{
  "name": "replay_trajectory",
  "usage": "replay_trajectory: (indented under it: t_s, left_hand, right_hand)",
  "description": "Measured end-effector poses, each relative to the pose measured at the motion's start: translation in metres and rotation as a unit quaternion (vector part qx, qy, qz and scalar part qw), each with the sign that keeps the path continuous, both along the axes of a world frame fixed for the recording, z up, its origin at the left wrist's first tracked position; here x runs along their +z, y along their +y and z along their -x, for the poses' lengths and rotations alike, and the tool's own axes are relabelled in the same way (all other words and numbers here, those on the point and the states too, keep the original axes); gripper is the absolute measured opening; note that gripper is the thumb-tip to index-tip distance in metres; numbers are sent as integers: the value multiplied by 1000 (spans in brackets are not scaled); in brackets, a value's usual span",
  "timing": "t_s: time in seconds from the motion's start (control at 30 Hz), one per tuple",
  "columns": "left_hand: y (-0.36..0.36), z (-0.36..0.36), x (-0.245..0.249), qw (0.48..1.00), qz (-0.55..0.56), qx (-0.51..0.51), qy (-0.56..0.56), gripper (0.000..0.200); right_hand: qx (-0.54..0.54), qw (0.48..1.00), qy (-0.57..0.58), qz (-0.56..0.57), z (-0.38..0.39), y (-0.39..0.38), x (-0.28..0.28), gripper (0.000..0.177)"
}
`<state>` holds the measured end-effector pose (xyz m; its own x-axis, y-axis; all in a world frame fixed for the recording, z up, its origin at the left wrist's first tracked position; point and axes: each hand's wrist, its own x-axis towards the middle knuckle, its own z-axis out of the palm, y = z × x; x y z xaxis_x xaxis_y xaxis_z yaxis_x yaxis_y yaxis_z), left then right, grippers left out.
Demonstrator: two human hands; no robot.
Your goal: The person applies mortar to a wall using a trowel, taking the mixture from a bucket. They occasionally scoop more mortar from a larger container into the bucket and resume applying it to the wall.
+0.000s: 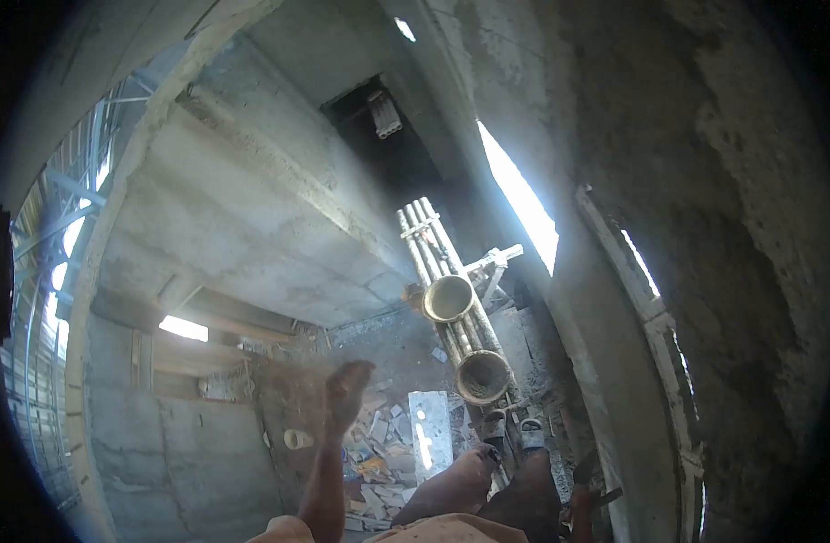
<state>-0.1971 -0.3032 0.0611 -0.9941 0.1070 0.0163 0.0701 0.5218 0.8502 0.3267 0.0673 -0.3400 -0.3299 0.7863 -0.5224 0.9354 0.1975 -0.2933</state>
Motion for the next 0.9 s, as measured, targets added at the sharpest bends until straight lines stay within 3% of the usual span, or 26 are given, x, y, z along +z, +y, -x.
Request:
replay_trajectory:
  t_s: [0.17,0.2,0.3,0.37,0.43,0.5,0.53,0.63,0.77,0.9]
  left_hand:
    - [83,40,143,995,35,-41,83,24]
    - [96,46,164,990,21,-52,131,24]
    - [129,48,235,951,-20,-106,289,25]
    - [137,49,275,893,2,-143,426,27]
    - [141,56,310,801,-10,-227,553,32]
    - [135,51,348,740,4,-297,603,44]
    - [129,45,368,704,28,-333,627,50]
    - [142,12,389,648,-126,-421,623,59]
    - [143,-15,394,621,-113,-450,632,59]
    - [139,-29,394,616,-109,-450,637,59]
  right_hand:
    - [-231,970,-20,77,-60,-4,-41,41]
    - [-244,962,-10,124,-54,-6,-17,53]
    - [-291,944,58,143,-42,-28,36,49]
    - [-287,909,86,291,-54,-32,30,56]
    - [-101,944,-47,310,-29,-31,33,69]
    - [89,928,-186,310,-16,-28,41,82]
    - [44,946,-191,260,-16,-40,46,80]
    - [-62,974,-155,151,-24,-61,42,76]
    - [-152,982,12,110,-23,-63,48,53]
    - [-179,977,23,113,11,-55,86,49]
